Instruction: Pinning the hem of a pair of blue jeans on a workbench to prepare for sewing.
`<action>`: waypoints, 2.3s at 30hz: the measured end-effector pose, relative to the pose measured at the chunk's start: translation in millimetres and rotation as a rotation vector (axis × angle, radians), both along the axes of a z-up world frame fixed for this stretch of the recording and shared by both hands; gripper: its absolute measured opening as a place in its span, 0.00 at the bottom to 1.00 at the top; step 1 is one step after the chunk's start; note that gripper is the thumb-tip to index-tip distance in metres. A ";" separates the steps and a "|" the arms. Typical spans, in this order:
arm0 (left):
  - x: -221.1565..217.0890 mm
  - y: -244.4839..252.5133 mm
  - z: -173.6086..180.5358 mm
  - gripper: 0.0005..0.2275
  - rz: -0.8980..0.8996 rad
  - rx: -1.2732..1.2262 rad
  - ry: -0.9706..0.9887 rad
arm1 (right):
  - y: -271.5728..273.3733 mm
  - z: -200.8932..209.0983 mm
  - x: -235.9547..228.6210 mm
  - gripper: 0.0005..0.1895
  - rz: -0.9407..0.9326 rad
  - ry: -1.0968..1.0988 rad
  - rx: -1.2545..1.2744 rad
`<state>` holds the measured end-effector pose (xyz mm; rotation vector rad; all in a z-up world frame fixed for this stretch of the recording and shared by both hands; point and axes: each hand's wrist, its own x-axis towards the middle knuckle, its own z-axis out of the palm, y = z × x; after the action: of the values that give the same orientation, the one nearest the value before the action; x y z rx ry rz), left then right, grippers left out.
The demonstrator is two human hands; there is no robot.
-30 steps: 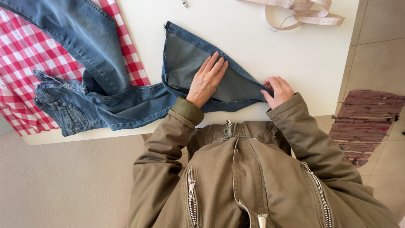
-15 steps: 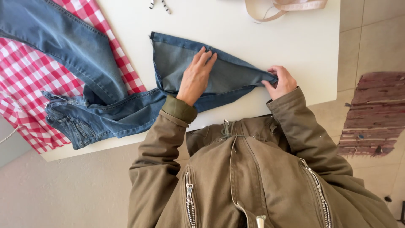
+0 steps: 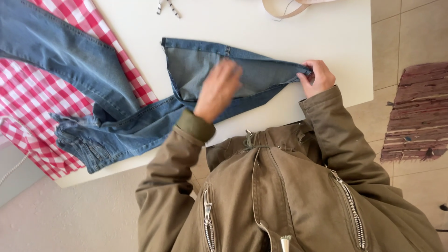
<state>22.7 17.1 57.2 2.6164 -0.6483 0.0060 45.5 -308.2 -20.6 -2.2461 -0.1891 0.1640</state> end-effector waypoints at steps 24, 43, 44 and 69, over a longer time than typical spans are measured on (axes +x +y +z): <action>-84.7 -48.3 40.5 0.03 0.168 0.572 0.174 | 27.6 0.5 -0.3 0.14 0.011 -0.115 0.034; -29.7 7.4 14.8 0.17 0.047 0.249 0.226 | 9.1 7.8 0.4 0.15 0.109 -0.175 0.006; -26.6 15.3 16.9 0.20 0.033 0.255 0.289 | 5.8 1.1 0.7 0.16 0.106 -0.197 -0.019; -4.1 14.1 -22.3 0.24 0.112 0.328 0.079 | 91.1 53.7 22.8 0.12 0.513 -0.546 -0.385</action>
<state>18.5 31.2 34.9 2.9469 -0.5103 -0.1835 68.3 -217.1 33.2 -2.5320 -1.1101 -0.1634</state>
